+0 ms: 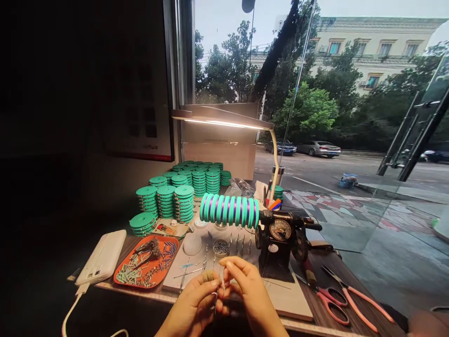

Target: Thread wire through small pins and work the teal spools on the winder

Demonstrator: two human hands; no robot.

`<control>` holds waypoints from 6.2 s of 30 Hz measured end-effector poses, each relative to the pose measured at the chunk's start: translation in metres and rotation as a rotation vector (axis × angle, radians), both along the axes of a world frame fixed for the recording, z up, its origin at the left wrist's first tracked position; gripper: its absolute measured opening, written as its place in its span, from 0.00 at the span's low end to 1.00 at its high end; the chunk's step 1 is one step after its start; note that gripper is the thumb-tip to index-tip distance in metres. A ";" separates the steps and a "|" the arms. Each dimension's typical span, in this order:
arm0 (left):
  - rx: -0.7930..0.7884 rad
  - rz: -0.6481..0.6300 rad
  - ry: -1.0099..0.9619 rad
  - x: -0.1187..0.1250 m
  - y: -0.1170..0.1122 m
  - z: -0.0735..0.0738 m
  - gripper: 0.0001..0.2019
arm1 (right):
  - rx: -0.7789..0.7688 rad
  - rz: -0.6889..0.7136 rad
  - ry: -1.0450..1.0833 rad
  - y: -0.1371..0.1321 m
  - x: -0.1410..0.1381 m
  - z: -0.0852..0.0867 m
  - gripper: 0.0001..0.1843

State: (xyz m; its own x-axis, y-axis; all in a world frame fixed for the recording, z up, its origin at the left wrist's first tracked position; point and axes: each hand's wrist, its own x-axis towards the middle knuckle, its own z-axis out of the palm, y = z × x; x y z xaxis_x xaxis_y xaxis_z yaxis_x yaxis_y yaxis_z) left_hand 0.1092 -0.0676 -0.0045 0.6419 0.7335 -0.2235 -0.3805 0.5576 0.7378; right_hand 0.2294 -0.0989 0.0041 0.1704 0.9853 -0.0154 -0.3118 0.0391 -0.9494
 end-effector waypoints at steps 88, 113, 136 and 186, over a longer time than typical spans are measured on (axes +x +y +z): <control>0.251 -0.055 0.093 0.019 -0.014 0.031 0.10 | 0.035 0.089 0.058 0.004 0.017 0.039 0.11; -0.100 -0.185 0.098 -0.020 -0.050 0.000 0.10 | 0.022 0.019 -0.040 -0.003 0.019 0.029 0.13; 0.153 -0.318 -0.138 -0.034 -0.057 -0.036 0.15 | -0.061 0.476 -0.161 -0.046 0.002 -0.003 0.12; 0.801 0.037 0.574 -0.002 -0.012 0.025 0.18 | 0.113 -0.083 -0.269 0.016 0.026 0.032 0.12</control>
